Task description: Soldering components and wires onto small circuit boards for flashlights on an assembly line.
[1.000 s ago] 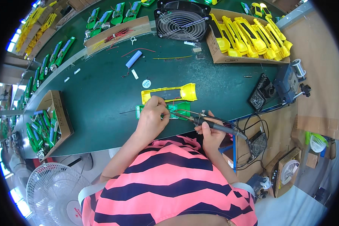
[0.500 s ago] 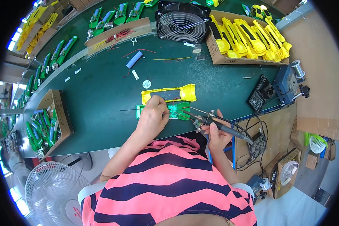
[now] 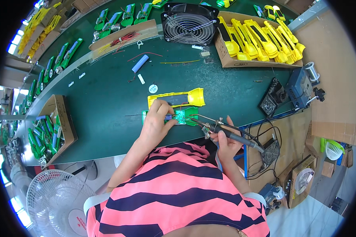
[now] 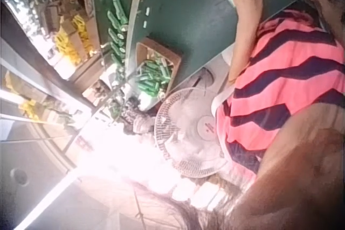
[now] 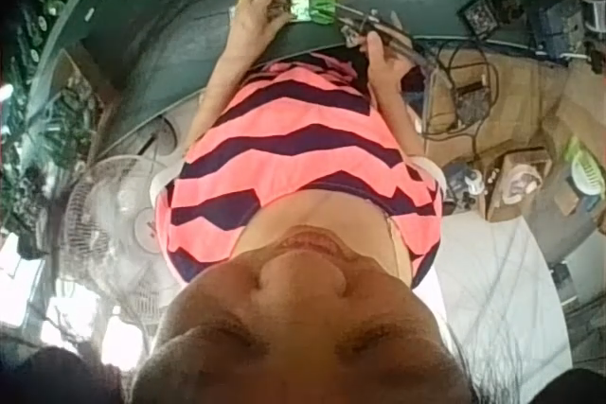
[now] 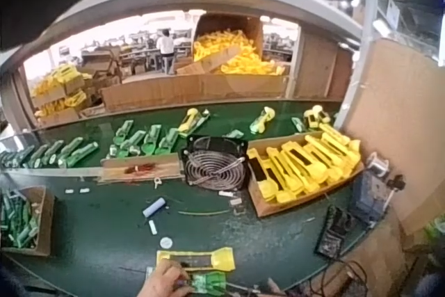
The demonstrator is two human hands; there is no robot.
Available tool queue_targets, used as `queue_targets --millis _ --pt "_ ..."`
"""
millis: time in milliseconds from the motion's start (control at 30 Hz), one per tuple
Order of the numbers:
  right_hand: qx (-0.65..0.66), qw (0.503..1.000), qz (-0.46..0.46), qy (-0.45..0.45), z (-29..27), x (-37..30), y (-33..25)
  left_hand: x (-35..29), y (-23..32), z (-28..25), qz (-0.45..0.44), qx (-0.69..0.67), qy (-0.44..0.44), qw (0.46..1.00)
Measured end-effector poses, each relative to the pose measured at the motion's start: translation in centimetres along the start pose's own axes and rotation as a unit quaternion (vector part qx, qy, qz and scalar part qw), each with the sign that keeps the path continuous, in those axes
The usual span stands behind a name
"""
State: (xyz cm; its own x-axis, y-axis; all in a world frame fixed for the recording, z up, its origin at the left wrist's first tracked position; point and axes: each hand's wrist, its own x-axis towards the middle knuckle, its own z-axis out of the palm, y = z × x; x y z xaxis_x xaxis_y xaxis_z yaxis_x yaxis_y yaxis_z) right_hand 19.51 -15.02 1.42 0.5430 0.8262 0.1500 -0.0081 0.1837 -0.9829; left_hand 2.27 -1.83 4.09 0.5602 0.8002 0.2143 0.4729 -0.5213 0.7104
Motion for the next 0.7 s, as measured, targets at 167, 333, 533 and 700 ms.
queue_targets --millis 167,333,533,700 --pt "0.004 1.000 0.012 -0.008 -0.2 0.3 -0.5 -2.5 0.5 -2.7 0.038 0.246 0.045 0.967" --pt "-0.061 0.997 0.027 -0.030 0.0 0.6 -0.4 -1.5 0.2 -4.0 0.051 0.290 0.099 0.950" --pt "-0.077 0.995 0.025 -0.053 -0.4 0.8 -0.4 -1.9 -0.8 -0.7 0.173 0.110 0.016 0.979" --pt "-0.081 0.996 0.012 -0.035 -0.4 0.8 -0.4 -1.5 -2.5 1.5 0.227 0.022 0.102 0.968"
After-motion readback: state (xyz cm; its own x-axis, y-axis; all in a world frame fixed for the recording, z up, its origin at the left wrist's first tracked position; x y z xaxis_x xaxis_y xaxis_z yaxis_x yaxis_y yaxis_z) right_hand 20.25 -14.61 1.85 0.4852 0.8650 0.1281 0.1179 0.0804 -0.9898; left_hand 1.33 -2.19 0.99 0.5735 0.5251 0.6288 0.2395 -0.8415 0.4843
